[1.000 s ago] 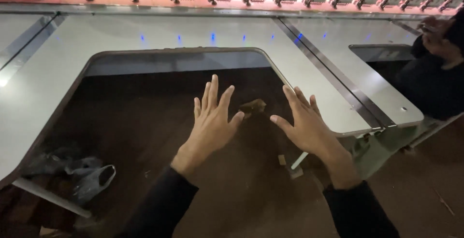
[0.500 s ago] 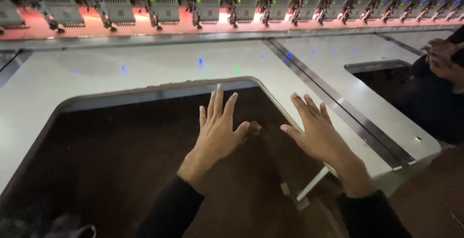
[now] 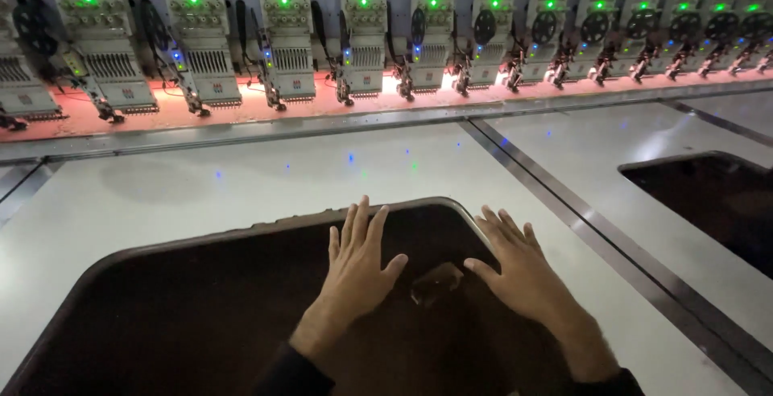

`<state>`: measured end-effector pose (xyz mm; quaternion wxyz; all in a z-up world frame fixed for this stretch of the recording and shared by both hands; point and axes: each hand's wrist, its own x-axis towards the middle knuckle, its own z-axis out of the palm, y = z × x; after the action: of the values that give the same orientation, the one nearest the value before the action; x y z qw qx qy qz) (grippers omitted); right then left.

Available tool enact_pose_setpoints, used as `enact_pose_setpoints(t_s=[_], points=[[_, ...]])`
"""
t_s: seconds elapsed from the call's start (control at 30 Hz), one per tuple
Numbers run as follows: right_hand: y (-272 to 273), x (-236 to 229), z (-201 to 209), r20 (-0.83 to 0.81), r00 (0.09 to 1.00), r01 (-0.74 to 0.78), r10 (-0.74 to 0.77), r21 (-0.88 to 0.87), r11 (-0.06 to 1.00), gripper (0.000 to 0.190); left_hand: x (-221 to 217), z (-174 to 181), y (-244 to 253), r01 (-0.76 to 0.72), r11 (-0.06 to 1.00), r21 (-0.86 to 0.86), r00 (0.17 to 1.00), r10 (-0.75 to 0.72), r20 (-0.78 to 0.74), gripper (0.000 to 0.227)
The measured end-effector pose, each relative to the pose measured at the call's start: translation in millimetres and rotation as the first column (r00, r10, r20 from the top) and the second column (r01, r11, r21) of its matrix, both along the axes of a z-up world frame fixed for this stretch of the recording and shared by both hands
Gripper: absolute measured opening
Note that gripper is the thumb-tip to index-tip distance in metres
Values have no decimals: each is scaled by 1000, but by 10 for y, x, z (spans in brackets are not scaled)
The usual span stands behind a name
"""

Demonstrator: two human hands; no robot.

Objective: Operator fixing threads and removing a reel on an industrial embroidery machine.

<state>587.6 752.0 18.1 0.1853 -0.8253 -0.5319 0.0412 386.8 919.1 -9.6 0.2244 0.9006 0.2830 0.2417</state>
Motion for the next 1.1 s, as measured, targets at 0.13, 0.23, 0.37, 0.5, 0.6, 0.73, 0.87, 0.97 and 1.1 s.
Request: enact_pose_setpoints(t_s=[0.13, 0.23, 0.37, 0.5, 0.6, 0.73, 0.87, 0.97, 1.1], points=[[555, 504, -73, 35, 998, -53, 53, 10, 999, 72, 409, 47, 479, -18, 1000, 18, 999, 19, -42, 64], [1001, 1004, -188, 76, 992, -108, 103, 60, 992, 77, 712, 62, 810, -33, 999, -4, 999, 33, -3, 55], [1527, 1375, 126, 49, 982, -187, 185, 61, 980, 78, 1048, 118, 1333, -111, 989, 99, 993, 107, 47, 55], [1848, 1656, 197, -20, 979, -199, 202, 95, 975, 76, 1251, 259, 1595, -166, 986, -1, 985, 166, -40, 59], [2027, 1885, 22, -38, 979, -196, 200, 97, 976, 79, 1346, 188, 1724, -179, 983, 35, 984, 179, -13, 59], [2113, 1962, -7, -84, 973, -209, 216, 85, 974, 77, 1519, 101, 1851, -179, 983, 43, 984, 179, -12, 65], [2245, 2125, -89, -34, 976, -211, 215, 91, 973, 74, 1667, 88, 1927, -172, 983, 61, 985, 172, 1, 69], [2291, 2181, -97, -26, 976, -212, 215, 102, 972, 67, 1751, 97, 1976, -151, 988, 38, 988, 152, -17, 68], [2370, 2290, -138, -31, 981, -187, 190, 85, 979, 68, 1908, 42, 2089, -119, 991, 55, 993, 118, 25, 67]])
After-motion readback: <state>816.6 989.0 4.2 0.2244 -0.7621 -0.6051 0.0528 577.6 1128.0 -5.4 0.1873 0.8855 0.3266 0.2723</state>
